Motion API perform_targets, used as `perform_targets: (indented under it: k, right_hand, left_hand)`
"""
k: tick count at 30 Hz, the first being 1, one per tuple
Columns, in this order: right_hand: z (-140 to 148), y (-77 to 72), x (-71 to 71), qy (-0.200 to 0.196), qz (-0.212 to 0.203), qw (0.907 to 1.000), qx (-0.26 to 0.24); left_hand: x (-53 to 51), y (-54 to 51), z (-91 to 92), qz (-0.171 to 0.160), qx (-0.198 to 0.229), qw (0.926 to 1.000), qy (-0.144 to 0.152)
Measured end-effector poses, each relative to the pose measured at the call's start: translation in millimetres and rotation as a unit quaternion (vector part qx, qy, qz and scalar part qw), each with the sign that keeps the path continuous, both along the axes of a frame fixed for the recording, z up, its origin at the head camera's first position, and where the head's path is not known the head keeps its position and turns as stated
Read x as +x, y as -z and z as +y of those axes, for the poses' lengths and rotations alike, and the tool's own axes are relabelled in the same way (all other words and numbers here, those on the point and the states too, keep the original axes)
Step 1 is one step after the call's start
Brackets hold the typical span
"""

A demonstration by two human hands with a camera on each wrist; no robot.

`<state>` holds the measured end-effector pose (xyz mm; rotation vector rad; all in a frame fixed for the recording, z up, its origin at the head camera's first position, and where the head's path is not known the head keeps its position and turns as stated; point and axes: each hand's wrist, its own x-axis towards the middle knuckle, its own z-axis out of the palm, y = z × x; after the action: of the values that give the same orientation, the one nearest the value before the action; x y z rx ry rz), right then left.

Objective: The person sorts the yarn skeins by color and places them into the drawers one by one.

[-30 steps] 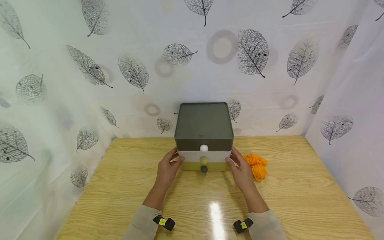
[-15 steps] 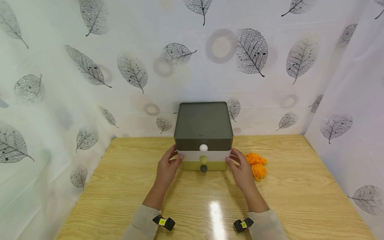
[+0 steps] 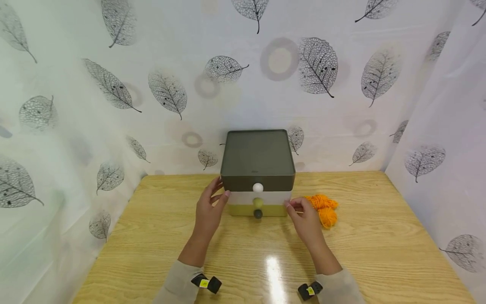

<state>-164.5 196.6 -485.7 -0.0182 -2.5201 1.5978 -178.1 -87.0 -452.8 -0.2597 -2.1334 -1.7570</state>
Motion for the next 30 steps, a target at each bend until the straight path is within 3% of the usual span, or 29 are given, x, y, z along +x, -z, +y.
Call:
perform_targets:
  k: [8,15,21,24,30]
  right_hand:
    - [-9.6,0.5,6.3,-0.030,0.018,0.9993,0.010]
    - [-20.4,2.3,8.1,-0.077,0.046,0.9946,0.052]
    - [-27.4,6.9,9.0,-0.128,0.077,0.9858,0.078]
    - [-31.4,7.9,9.5,-0.144,0.086,0.9818,0.089]
    - [-39.8,8.4,9.5,-0.161,0.096,0.9764,0.107]
  left_hand:
    - [-5.0,-7.4,-3.8,0.016,-0.006,0.9998,0.004]
    - [-11.2,-14.6,-6.5,0.064,-0.035,0.9973,0.008]
    - [-16.3,-16.5,-0.5,0.057,-0.024,0.9979,0.017]
    - [-14.6,-21.9,3.6,0.049,-0.021,0.9985,0.016]
    - [-2.9,-43.8,7.1,0.058,-0.008,0.9980,0.025]
